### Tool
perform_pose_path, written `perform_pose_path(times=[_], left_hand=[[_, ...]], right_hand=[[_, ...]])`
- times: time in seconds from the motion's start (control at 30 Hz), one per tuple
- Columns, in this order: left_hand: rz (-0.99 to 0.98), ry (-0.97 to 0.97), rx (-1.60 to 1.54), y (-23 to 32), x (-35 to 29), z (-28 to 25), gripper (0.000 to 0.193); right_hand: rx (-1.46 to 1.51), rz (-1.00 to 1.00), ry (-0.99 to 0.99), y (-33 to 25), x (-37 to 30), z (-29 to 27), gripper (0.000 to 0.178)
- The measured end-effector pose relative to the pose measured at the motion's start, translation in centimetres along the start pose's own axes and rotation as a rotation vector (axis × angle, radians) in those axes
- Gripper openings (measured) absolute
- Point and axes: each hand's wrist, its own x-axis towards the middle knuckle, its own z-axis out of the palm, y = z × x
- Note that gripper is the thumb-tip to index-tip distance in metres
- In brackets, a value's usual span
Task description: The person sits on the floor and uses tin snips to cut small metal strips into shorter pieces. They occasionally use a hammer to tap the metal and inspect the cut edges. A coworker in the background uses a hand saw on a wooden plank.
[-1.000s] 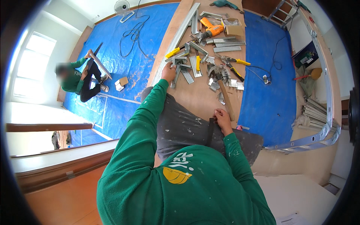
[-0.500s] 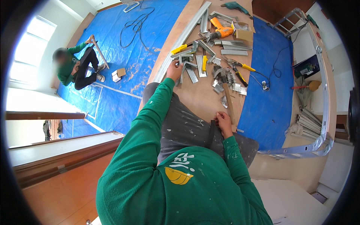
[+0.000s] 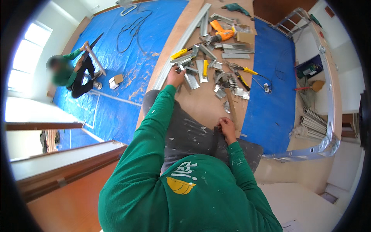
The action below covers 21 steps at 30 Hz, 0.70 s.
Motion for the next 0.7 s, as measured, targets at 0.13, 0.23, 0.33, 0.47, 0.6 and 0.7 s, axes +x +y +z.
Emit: perform_pose_path(times=[0.13,0.23,0.33,0.47,0.6,0.7], left_hand=[[0.016,0.019,0.017,-0.2,-0.5,-0.3,0.069],[0.047,0.042,0.046,0.2,-0.5,-0.1,0.07],[0.063,0.074,0.039,0.7,-0.7,0.2,0.071],[0.143,0.19,0.06,2.2,-1.9,-0.2,0.064],[0.36,0.288,-0.046,2.6,-2.9,-0.8,0.066],[0.474,0.206,-0.034,4.1,-3.9,0.6,0.061]], right_hand=[[0.016,0.0,-0.009,-0.5,-0.4,0.5,0.021],[0.045,0.009,-0.017,-0.8,-0.5,0.3,0.021],[0.049,-0.005,-0.019,-0.7,-0.3,0.1,0.02],[0.038,-0.009,-0.02,-0.7,0.0,0.1,0.02],[-0.064,-0.062,-0.027,0.1,0.4,0.6,0.017],[-0.16,-0.176,-0.043,2.0,1.5,-0.5,0.019]])
